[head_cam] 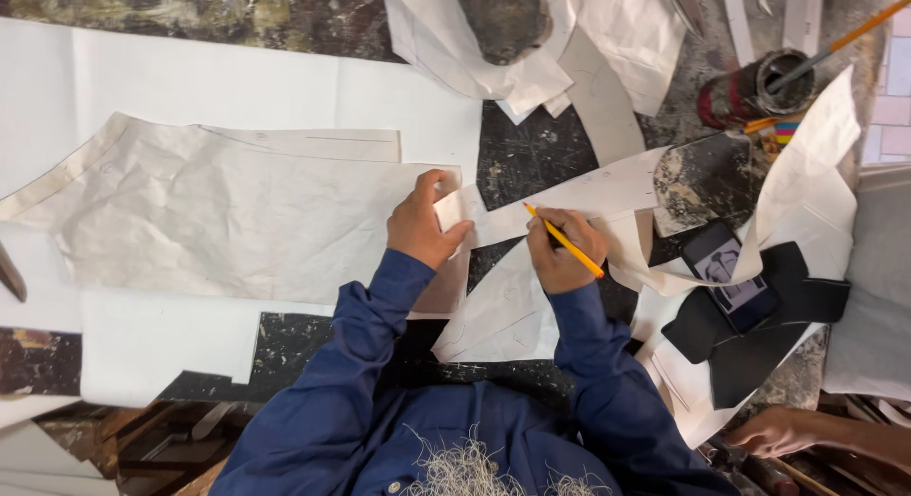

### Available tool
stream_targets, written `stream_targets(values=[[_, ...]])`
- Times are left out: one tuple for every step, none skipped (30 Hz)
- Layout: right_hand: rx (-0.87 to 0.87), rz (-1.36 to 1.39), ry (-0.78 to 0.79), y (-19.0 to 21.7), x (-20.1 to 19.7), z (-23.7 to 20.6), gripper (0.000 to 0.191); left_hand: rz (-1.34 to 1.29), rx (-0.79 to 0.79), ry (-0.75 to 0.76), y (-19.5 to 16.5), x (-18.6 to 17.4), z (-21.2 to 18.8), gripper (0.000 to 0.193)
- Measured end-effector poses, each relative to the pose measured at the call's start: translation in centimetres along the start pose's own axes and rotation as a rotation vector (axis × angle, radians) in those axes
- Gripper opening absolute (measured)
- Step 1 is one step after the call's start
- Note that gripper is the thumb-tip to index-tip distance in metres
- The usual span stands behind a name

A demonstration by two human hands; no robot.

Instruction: The person marks lines on several paper pattern pieces using a pencil and a stone weight to hold them in place. They move the patterns around the table, align them, and write on them while occasionally adjusting their position.

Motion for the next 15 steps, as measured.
stream_targets(values=[[-0.025, 0.01, 0.02, 0.6, 0.5, 0.0, 0.01, -0.021, -0.046, 0.029, 0.0, 0.2, 0.0, 0.079], [-0.046, 0.018, 0.04, 1.1, 1.2, 0.0, 0.01, -0.027, -0.045, 0.02, -0.2, 0.3, 0.0, 0.082], [-0.069, 0.025, 0.056, 1.4, 1.9, 0.1, 0.011, -0.031, -0.041, 0.01, -0.5, 0.4, 0.0, 0.085], [-0.054, 0.044, 0.054, 1.5, 2.4, 0.4, 0.011, -0.033, -0.031, -0.003, -0.7, 0.5, 0.0, 0.087], [-0.045, 0.063, 0.049, 1.4, 3.0, 0.6, 0.01, -0.025, -0.024, -0.014, -0.9, 0.6, 0.0, 0.088], [-0.035, 0.081, 0.045, 1.1, 3.4, 0.8, 0.009, -0.017, -0.015, -0.026, -1.1, 0.7, 0.0, 0.088], [-0.032, 0.062, 0.031, 0.9, 3.7, 0.9, 0.009, -0.012, -0.01, -0.036, -1.2, 0.7, 0.1, 0.089], [-0.024, 0.043, 0.02, 0.5, 3.9, 1.0, 0.008, -0.013, -0.017, -0.035, -1.2, 0.8, 0.1, 0.089], [-0.014, 0.023, 0.011, 0.1, 4.0, 1.0, 0.008, -0.014, -0.025, -0.032, -1.2, 0.8, 0.1, 0.088], [-0.016, 0.018, 0.019, -0.2, 4.2, 1.0, 0.008, -0.015, -0.034, -0.029, -1.1, 0.9, 0.1, 0.088], [-0.016, 0.014, 0.026, -0.6, 4.3, 0.9, 0.009, -0.014, -0.036, -0.033, -1.1, 0.9, 0.1, 0.088], [-0.015, 0.01, 0.027, -0.9, 4.4, 0.8, 0.009, -0.011, -0.032, -0.035, -1.0, 0.9, 0.1, 0.088], [-0.059, 0.011, 0.019, -1.0, 4.4, 0.7, 0.01, -0.008, -0.024, -0.037, -1.0, 0.9, 0.2, 0.088], [-0.104, 0.012, 0.012, -1.0, 4.5, 0.6, 0.011, -0.004, -0.032, -0.03, -0.9, 0.9, 0.2, 0.088], [-0.146, 0.012, 0.008, -1.0, 4.5, 0.5, 0.011, -0.001, -0.043, -0.021, -0.9, 1.0, 0.2, 0.088]])
Point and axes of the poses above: each hand's wrist, its own z-axis towards the middle knuckle, its own x-axis out of the palm, y = z × x, the point moved 4 cm from there along z, towards the middle knuckle, and after that the axes turned 12 degrees about y, right-handed, at the moved point
